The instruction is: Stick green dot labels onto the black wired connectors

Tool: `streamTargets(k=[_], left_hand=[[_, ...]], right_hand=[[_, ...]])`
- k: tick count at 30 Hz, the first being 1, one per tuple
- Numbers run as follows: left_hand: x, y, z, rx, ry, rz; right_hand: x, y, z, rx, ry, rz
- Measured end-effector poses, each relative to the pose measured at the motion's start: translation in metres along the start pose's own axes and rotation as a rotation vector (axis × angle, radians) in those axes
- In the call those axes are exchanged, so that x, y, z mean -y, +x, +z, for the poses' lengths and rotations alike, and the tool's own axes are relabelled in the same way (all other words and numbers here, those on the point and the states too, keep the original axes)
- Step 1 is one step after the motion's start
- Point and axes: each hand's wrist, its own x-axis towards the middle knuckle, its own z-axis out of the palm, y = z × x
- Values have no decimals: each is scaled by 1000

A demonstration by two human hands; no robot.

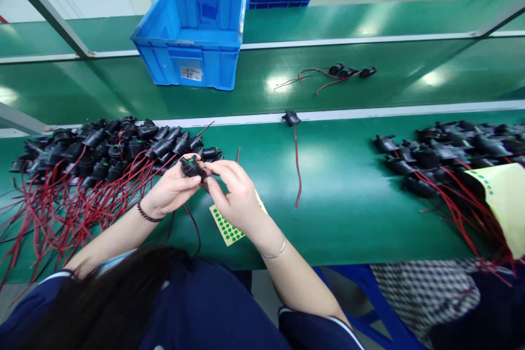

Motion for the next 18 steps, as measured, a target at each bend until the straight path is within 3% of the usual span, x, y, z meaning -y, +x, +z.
streamTargets(k=[3,7,11,18], left_hand=[[7,-1,2,-63,206,199],[22,0,-2,-145,620,643],[32,5,-6,-167,806,985],[35,12,-6,-171,874,1219]], right_hand=[[6,3,6,-21,31,-22],[14,2,11,-61,46,-25],[20,-6,13,-125,38,-29],[23,-16,13,-183,25,-51]])
